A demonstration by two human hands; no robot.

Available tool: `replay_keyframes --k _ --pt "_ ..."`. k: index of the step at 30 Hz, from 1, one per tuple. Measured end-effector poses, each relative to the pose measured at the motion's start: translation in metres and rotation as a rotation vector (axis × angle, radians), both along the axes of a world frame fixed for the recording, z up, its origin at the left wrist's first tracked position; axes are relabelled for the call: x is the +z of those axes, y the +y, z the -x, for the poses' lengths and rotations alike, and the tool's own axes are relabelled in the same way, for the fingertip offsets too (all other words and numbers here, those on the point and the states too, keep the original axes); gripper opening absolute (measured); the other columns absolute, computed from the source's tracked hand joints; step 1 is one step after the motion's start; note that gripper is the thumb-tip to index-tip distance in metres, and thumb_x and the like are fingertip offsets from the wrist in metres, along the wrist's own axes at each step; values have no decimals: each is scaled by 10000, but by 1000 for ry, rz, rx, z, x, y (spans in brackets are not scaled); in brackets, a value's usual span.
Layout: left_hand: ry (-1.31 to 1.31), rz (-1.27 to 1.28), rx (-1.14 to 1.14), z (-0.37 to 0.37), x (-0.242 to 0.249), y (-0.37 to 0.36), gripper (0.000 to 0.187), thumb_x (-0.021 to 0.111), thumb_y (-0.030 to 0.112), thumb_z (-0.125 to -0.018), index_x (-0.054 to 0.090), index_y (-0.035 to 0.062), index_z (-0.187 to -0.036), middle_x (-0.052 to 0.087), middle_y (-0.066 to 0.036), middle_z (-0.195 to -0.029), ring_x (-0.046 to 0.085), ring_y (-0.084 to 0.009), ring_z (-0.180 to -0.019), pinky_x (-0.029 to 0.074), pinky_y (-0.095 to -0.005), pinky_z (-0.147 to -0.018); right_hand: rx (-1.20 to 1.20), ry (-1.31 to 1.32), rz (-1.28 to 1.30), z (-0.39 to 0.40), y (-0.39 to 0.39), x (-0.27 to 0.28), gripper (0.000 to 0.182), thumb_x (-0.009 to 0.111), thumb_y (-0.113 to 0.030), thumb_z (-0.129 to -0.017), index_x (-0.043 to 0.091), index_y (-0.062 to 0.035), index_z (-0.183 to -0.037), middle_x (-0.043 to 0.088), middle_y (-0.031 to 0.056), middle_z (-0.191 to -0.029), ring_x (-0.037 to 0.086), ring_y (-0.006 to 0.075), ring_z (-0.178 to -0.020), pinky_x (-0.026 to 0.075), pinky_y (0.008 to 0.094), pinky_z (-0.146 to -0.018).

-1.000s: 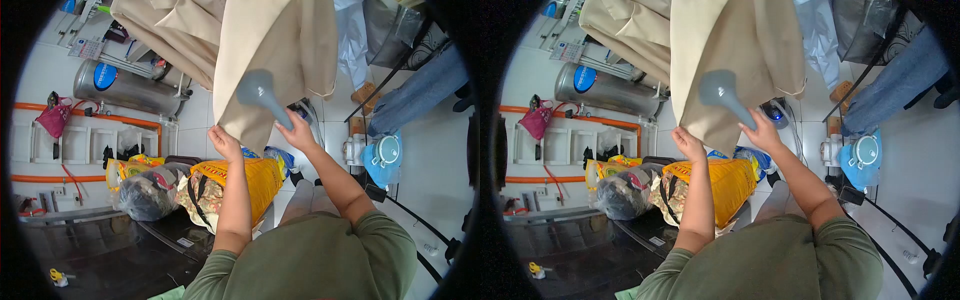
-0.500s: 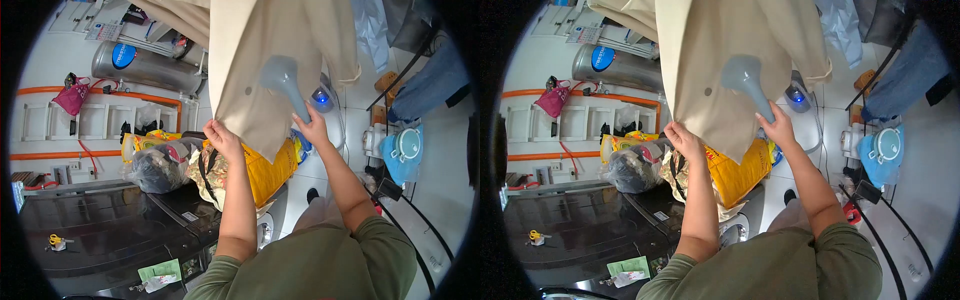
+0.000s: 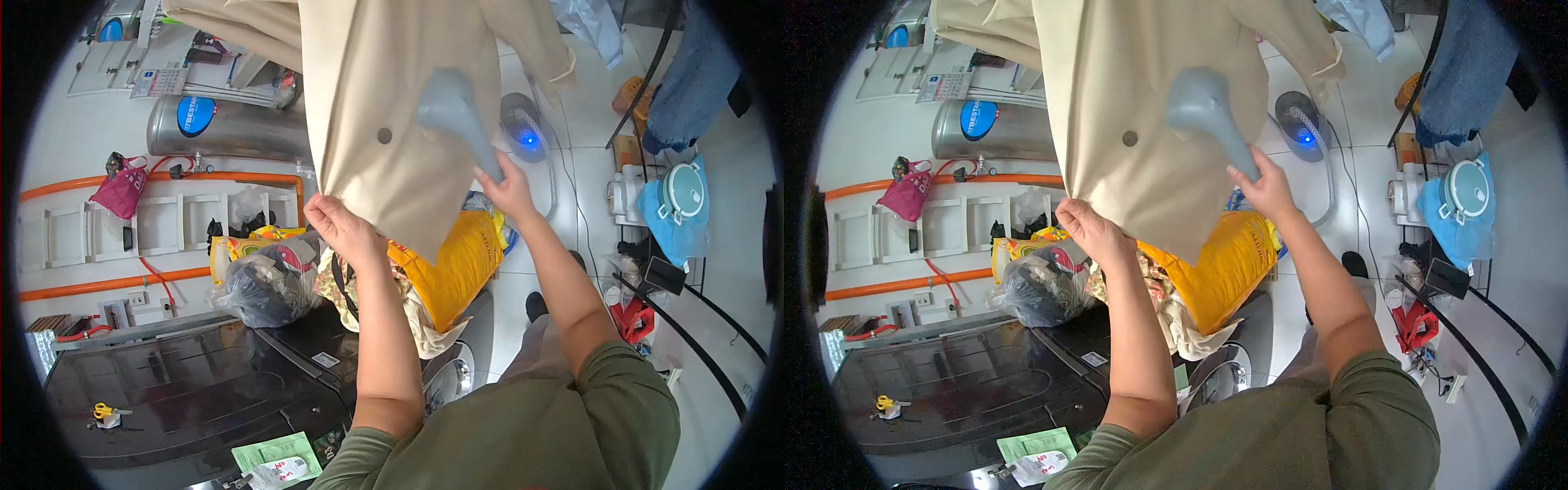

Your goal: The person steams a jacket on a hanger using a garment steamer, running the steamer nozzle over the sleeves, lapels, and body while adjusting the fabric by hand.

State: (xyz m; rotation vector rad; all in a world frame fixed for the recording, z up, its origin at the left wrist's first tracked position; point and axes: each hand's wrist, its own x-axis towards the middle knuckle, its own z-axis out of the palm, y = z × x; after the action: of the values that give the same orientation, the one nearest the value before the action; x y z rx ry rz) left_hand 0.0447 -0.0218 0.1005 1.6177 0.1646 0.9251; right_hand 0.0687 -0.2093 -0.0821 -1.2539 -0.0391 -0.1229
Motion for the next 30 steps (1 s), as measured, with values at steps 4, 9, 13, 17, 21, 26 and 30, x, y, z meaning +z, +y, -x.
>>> replay_keyframes --k 4,9,13,17,21,26,30 --pt "-22 42 -3 4 4 -5 245 470 322 -1083 474 92 -999 447 17 -887 416 -89 -834 388 -261 -782 46 -11 74 0 -5 -5 562 758 -229 -897 543 56 -1331 669 166 -1191 648 192 -1055 520 323 -909" --pt "-47 -33 28 9 -1 -1 242 473 335 -1081 473 101 -1017 448 21 -893 423 -92 -850 389 -260 -798 194 -205 304 41 10 0 576 764 -215 -894 533 51 -1350 636 182 -1273 628 228 -1151 500 351 -977" --pt "-36 -6 49 19 8 -9 256 478 357 -1076 471 108 -1019 444 17 -906 426 -99 -870 384 -263 -823 116 -195 147 34 14 -2 537 750 -216 -907 549 21 -1345 663 131 -1204 635 192 -1093 513 332 -930" --pt "-36 13 53 25 12 -12 266 481 372 -1073 470 112 -1017 443 12 -926 423 -103 -892 386 -275 -845 78 -50 44 13 7 -6 511 742 -237 -914 565 30 -1312 687 124 -1103 639 173 -1008 516 321 -902" --pt "-29 8 56 30 17 -15 267 484 376 -1071 470 114 -1017 449 11 -943 425 -104 -897 389 -278 -854 98 -18 39 13 -1 5 493 745 -246 -910 584 28 -1287 700 121 -1095 648 167 -975 521 318 -877" --pt "-23 20 48 32 16 -10 239 528 340 -1056 485 104 -1041 485 10 -931 460 -101 -881 413 -277 -837 -14 -141 58 4 10 -12 463 750 -247 -903 607 24 -1251 717 142 -1078 662 171 -957 522 314 -862" --pt "-30 20 -258 38 14 3 204 686 182 -966 543 65 -1054 627 -16 -953 579 -102 -863 483 -272 -800 -16 101 13 -17 -15 -2 495 758 -270 -895 603 24 -1261 719 138 -1050 659 156 -955 516 305 -853"
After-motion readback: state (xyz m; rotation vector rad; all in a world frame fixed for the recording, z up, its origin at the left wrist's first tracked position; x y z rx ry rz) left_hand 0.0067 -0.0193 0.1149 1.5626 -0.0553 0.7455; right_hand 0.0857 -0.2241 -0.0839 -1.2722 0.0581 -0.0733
